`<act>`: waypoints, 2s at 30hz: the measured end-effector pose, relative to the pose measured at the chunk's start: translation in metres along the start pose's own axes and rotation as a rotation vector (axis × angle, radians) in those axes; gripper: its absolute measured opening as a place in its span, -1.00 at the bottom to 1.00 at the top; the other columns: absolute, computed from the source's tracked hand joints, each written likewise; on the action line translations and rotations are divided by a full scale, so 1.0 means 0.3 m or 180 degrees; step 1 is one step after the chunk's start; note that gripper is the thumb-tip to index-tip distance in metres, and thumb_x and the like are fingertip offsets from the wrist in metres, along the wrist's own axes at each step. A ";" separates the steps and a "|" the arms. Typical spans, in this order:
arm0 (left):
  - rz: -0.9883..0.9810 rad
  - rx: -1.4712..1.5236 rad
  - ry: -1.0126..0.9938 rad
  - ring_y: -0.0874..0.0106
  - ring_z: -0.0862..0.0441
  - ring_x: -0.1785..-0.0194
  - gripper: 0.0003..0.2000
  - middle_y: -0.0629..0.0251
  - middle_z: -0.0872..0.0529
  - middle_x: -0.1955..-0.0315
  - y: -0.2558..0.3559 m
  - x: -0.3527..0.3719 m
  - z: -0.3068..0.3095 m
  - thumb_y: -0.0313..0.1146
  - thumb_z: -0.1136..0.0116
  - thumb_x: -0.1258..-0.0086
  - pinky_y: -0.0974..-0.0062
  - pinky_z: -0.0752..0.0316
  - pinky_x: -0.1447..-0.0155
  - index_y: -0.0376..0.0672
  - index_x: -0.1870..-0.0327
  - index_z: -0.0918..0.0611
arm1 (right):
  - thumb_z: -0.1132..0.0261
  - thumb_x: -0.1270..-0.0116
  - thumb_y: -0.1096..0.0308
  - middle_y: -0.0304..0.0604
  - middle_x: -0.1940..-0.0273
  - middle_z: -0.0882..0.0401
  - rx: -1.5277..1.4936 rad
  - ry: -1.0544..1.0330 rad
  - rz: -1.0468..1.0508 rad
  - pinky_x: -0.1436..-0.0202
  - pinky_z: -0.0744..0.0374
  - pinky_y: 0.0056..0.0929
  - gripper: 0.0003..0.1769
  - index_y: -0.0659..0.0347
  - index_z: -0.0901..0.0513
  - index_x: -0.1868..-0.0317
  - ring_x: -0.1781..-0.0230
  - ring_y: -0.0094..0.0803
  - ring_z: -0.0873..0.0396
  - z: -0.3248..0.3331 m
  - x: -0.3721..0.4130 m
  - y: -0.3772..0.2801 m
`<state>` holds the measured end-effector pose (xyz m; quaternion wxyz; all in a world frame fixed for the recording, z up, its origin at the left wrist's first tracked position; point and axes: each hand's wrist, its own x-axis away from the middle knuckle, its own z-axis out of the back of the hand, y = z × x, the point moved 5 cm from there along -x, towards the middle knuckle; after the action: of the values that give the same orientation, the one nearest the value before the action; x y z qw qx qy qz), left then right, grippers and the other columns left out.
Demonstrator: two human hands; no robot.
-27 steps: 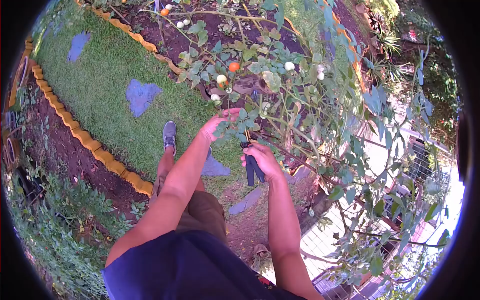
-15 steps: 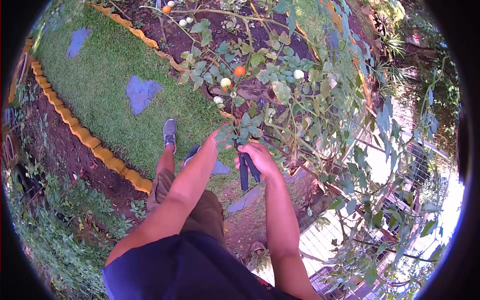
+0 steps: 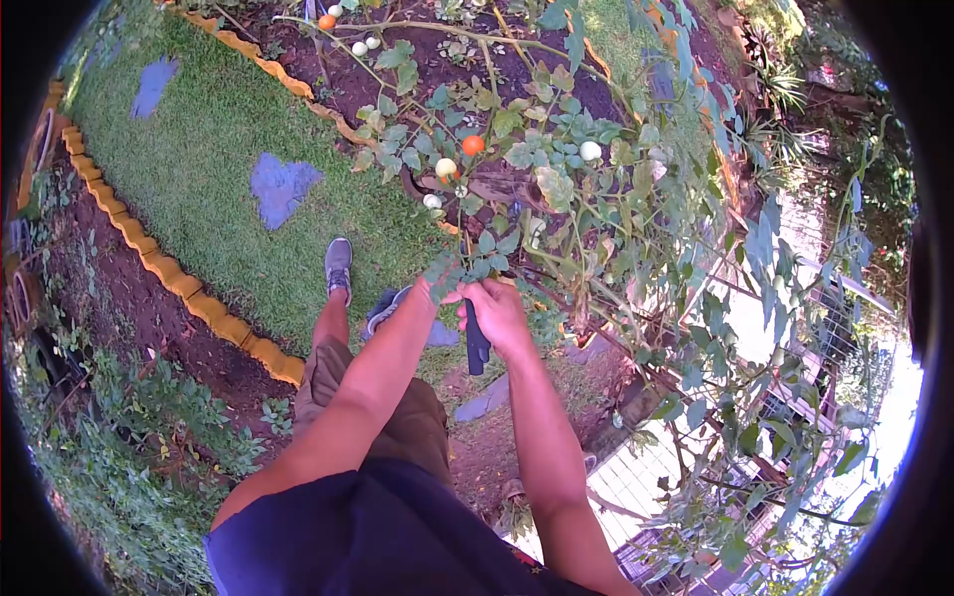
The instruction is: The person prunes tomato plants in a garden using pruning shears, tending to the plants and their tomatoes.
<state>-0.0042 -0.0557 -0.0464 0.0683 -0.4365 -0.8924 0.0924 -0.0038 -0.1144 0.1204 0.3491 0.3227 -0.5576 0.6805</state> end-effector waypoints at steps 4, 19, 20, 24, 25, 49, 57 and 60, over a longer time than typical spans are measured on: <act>0.0295 -0.0159 0.0274 0.26 -0.73 0.14 -0.70 0.16 -0.75 0.07 -0.010 0.001 0.068 -0.19 -0.05 -0.51 0.23 -0.65 0.14 -0.09 -0.13 -0.62 | -0.28 -0.33 0.21 -0.09 0.41 -0.70 0.0035 0.0065 0.0046 0.43 -0.60 -0.45 -0.67 0.40 -0.68 0.22 0.54 -0.43 -0.63 0.001 -0.004 0.022; -0.0336 -0.2861 0.4555 0.42 -0.53 0.42 -0.68 0.25 -0.63 0.49 0.422 0.704 0.257 -0.05 -0.27 -0.24 0.39 -0.41 0.34 -0.17 0.41 -0.62 | -0.29 -0.30 0.23 -0.18 0.48 -0.59 0.0050 -0.0357 -0.1346 0.47 -0.55 -0.40 -0.74 0.30 -0.62 0.24 0.54 -0.43 -0.59 0.000 0.217 0.508; -0.0623 -0.3014 0.4829 0.42 -0.53 0.43 -0.62 0.23 -0.64 0.48 0.478 0.725 0.185 0.02 -0.31 -0.23 0.39 -0.41 0.32 -0.17 0.41 -0.62 | -0.29 -0.30 0.23 -0.18 0.48 -0.58 0.0197 -0.0432 -0.1339 0.47 -0.54 -0.38 -0.75 0.30 -0.61 0.25 0.54 -0.43 -0.58 -0.023 0.228 0.533; -0.1390 -0.4173 0.4745 0.43 -0.54 0.42 -0.60 0.23 -0.68 0.44 0.694 0.682 -0.034 0.04 -0.31 -0.33 0.33 -0.49 0.22 -0.18 0.26 -0.64 | -0.30 -0.32 0.23 -0.21 0.48 -0.58 0.0244 -0.0709 -0.1205 0.44 -0.53 -0.38 -0.74 0.30 -0.61 0.25 0.52 -0.45 -0.57 -0.158 0.209 0.601; -0.1521 -0.4466 0.4558 0.42 -0.56 0.41 -0.63 0.23 -0.69 0.43 0.730 0.629 -0.128 0.00 -0.30 -0.36 0.31 -0.51 0.20 -0.18 0.21 -0.66 | -0.30 -0.32 0.22 -0.21 0.48 -0.58 0.0248 -0.0759 -0.1043 0.43 -0.53 -0.39 -0.74 0.30 -0.61 0.25 0.51 -0.46 -0.57 -0.198 0.207 0.533; -0.1223 -0.6084 0.2522 0.40 -0.66 0.52 -0.85 0.40 -0.64 0.60 0.823 0.091 -0.416 -0.29 -0.07 -0.31 0.37 -0.52 0.40 -0.08 0.23 -0.65 | -0.16 -0.45 0.00 0.01 0.11 -0.70 -0.4245 -0.1473 0.0422 -0.15 -0.62 -0.18 -0.41 0.44 -0.57 -0.15 0.07 -0.19 -0.66 -0.524 -0.319 -0.456; -0.1643 -0.6227 0.2517 0.25 -0.72 0.39 -0.82 0.27 -0.71 0.50 0.814 0.090 -0.444 -0.28 -0.09 -0.34 0.25 -0.55 0.31 -0.10 0.16 -0.66 | -0.15 -0.46 0.01 0.01 0.07 -0.70 -0.4378 -0.1384 0.0417 -0.13 -0.65 -0.17 -0.41 0.44 -0.56 -0.16 0.06 -0.19 -0.68 -0.496 -0.392 -0.424; -0.1926 -0.6055 0.2536 0.12 -0.74 0.32 -0.79 0.16 -0.74 0.43 0.807 0.092 -0.456 -0.21 -0.11 -0.35 0.16 -0.56 0.26 -0.11 0.16 -0.67 | -0.16 -0.46 0.01 0.02 0.08 -0.69 -0.4470 -0.1330 0.0378 -0.12 -0.65 -0.18 -0.40 0.46 -0.54 -0.16 0.06 -0.19 -0.67 -0.496 -0.411 -0.431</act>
<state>0.1922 0.1265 0.0335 0.0066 -0.0702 -0.5825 -0.8098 0.1643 0.0351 0.0618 0.3225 0.1152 -0.9336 0.1050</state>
